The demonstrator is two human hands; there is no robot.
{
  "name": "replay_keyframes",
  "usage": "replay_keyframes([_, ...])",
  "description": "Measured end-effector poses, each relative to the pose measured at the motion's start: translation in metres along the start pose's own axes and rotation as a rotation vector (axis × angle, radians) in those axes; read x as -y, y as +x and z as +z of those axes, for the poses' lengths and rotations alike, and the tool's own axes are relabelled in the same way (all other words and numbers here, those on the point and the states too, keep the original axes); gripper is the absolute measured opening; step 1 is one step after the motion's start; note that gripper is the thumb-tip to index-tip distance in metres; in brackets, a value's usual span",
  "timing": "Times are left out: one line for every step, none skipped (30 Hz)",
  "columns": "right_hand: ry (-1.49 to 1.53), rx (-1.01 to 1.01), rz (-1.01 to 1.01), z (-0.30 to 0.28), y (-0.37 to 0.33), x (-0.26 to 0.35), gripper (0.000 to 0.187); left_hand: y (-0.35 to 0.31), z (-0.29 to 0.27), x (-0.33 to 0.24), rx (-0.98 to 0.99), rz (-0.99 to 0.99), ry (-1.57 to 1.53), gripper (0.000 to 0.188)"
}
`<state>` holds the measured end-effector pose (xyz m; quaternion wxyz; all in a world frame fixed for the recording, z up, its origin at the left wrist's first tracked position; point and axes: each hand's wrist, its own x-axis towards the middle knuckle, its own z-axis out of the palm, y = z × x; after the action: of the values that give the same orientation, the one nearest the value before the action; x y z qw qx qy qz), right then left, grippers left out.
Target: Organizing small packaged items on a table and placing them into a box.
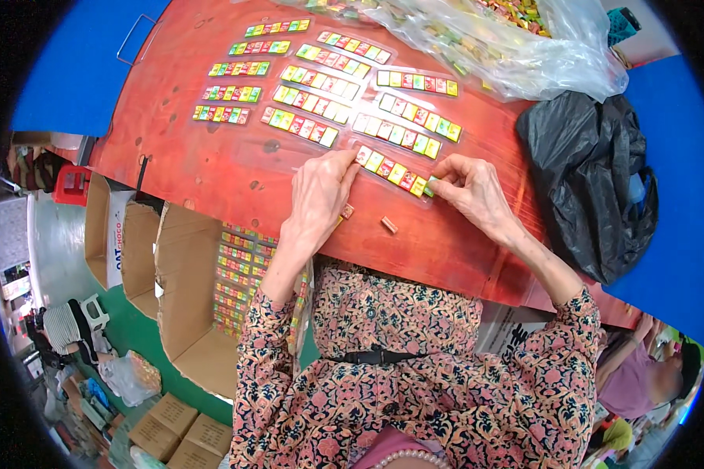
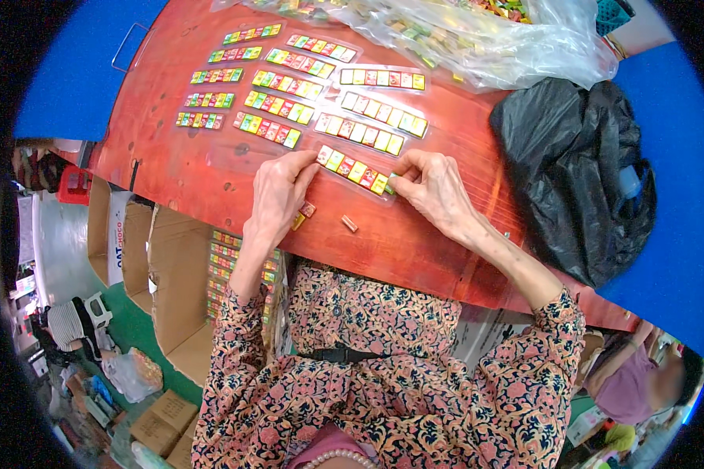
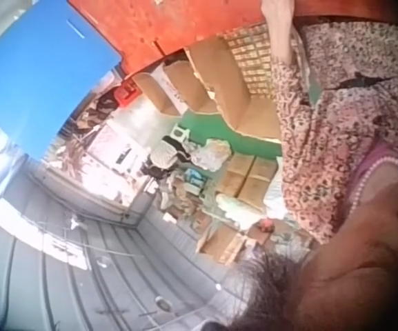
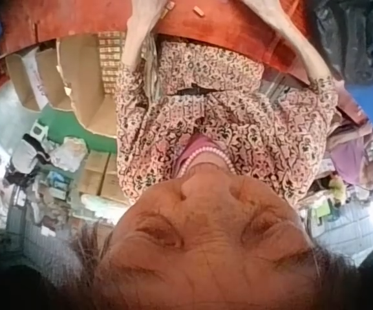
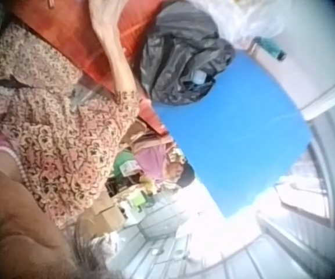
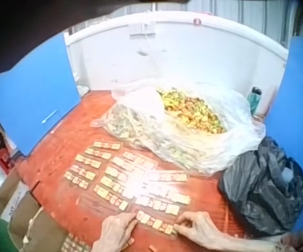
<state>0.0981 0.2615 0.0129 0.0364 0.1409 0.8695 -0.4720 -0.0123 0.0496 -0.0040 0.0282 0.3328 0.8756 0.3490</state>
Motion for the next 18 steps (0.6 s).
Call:
replay_keyframes([-0.010, 0.005, 0.023, -0.0009, 0.0006, 0.0006, 0.017, 0.0006, 0.0002, -0.0003, 0.015, -0.005, 0.011, 0.016])
replay_keyframes([-0.019, 0.011, 0.046, -0.0015, 0.0009, 0.0011, 0.018, 0.0009, 0.0007, 0.0000, 0.017, -0.005, 0.012, 0.016])
replay_keyframes([-0.018, 0.011, 0.047, -0.0017, 0.0009, 0.0020, 0.018, 0.0009, 0.0013, 0.0004, 0.013, -0.001, -0.001, 0.015])
replay_keyframes([-0.003, 0.008, 0.049, -0.0011, 0.0009, 0.0026, 0.018, 0.0006, 0.0019, 0.0010, 0.010, 0.002, -0.014, 0.015])
replay_keyframes([0.012, 0.004, 0.050, -0.0004, 0.0008, 0.0026, 0.018, 0.0003, 0.0019, 0.0011, 0.012, 0.000, -0.013, 0.015])
replay_keyframes([0.014, 0.006, 0.052, 0.0004, 0.0008, 0.0018, 0.018, 0.0001, 0.0017, 0.0008, 0.013, -0.008, -0.018, 0.015])
replay_keyframes([0.025, -0.002, 0.042, 0.0013, 0.0006, 0.0008, 0.018, -0.0002, 0.0017, 0.0007, 0.014, -0.016, -0.024, 0.015])
replay_keyframes([0.037, -0.009, 0.033, 0.0020, 0.0002, 0.0001, 0.018, -0.0006, 0.0020, 0.0008, 0.016, -0.017, -0.024, 0.015])
replay_keyframes([0.038, -0.009, 0.034, 0.0024, -0.0003, -0.0003, 0.018, -0.0009, 0.0023, 0.0010, 0.016, -0.014, -0.020, 0.015])
replay_keyframes([0.035, -0.015, 0.028, 0.0029, -0.0004, -0.0009, 0.018, -0.0013, 0.0024, 0.0015, 0.016, -0.012, -0.015, 0.016])
replay_keyframes([0.032, -0.022, 0.022, 0.0036, -0.0007, -0.0012, 0.018, -0.0021, 0.0025, 0.0018, 0.017, -0.013, -0.013, 0.016])
replay_keyframes([0.034, -0.021, 0.022, 0.0036, -0.0014, -0.0001, 0.018, -0.0033, 0.0025, 0.0019, 0.006, -0.012, -0.007, 0.016])
replay_keyframes([0.023, -0.021, 0.027, 0.0027, -0.0020, 0.0025, 0.018, -0.0039, 0.0020, 0.0019, -0.005, -0.011, 0.000, 0.016])
replay_keyframes([0.013, -0.021, 0.033, 0.0026, -0.0023, 0.0040, 0.018, -0.0045, 0.0011, 0.0021, -0.005, -0.012, 0.003, 0.016])
replay_keyframes([0.016, -0.019, 0.031, 0.0033, -0.0023, 0.0037, 0.018, -0.0053, 0.0001, 0.0024, -0.007, -0.001, 0.013, 0.017])
replay_keyframes([0.019, -0.025, 0.031, 0.0034, -0.0019, 0.0017, 0.018, -0.0049, 0.0008, 0.0030, -0.008, 0.011, 0.021, 0.017])
replay_keyframes([0.023, -0.031, 0.031, 0.0040, -0.0013, -0.0001, 0.018, -0.0047, 0.0022, 0.0039, -0.007, 0.011, 0.022, 0.017])
replay_keyframes([0.024, -0.031, 0.032, 0.0051, -0.0005, -0.0017, 0.018, -0.0046, 0.0042, 0.0052, -0.021, 0.019, 0.011, 0.017])
